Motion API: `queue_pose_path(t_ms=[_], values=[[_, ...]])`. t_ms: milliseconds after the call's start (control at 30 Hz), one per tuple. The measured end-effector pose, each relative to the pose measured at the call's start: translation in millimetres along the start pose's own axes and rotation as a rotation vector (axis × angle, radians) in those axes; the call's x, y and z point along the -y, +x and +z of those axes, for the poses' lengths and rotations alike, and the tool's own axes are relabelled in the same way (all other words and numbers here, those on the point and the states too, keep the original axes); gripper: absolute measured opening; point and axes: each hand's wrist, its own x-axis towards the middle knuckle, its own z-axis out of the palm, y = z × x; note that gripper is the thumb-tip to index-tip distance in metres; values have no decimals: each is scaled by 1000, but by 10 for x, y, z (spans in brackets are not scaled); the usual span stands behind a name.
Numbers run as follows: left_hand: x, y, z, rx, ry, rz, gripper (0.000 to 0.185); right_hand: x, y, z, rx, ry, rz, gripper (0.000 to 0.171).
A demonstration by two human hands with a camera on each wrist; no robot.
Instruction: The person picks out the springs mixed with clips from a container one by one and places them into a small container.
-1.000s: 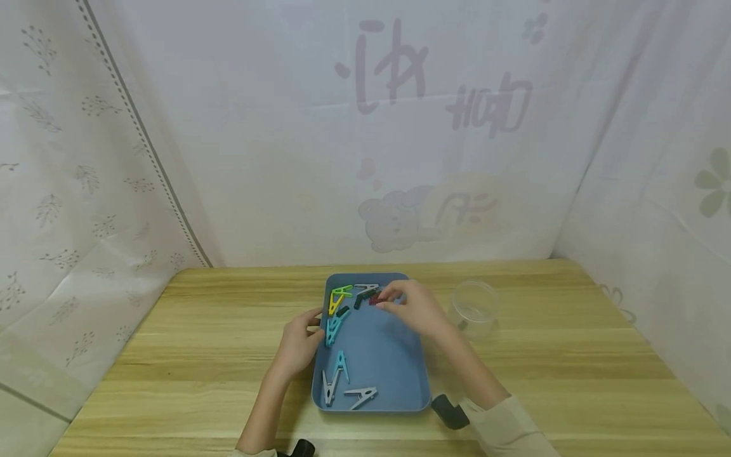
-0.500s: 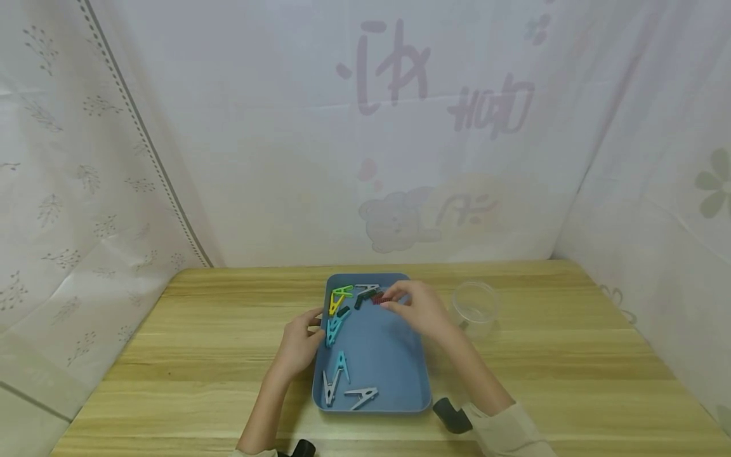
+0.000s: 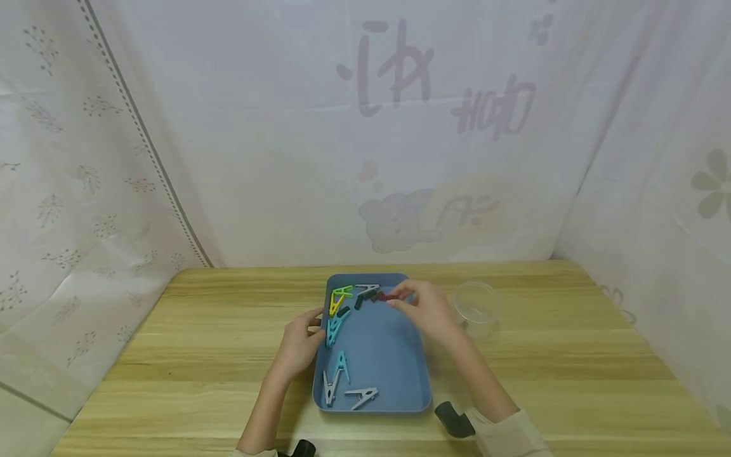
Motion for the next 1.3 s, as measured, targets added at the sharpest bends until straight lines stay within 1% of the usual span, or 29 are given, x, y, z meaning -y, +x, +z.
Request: queue_pose_path(t_ms=[200, 467, 667, 933, 1100, 1300], values=[[-18, 17, 1, 0, -13, 5, 48, -12, 14, -19, -22, -4, 10, 10], [-23, 18, 4, 2, -15, -8, 49, -33, 23, -19, -62, -9, 20, 11], [-14, 22, 6, -3, -9, -2, 49, -65, 15, -19, -98, -15, 10, 13], [-2, 15, 4, -6, -13, -1, 49, -84, -20, -16, -114, 17, 7, 13], [8, 19, 17, -5, -4, -6, 49, -101, -47, -12, -127, 20, 5, 11], [2, 20, 23, -5, -5, -10, 49, -128, -65, -5, -148, 23, 9, 12]])
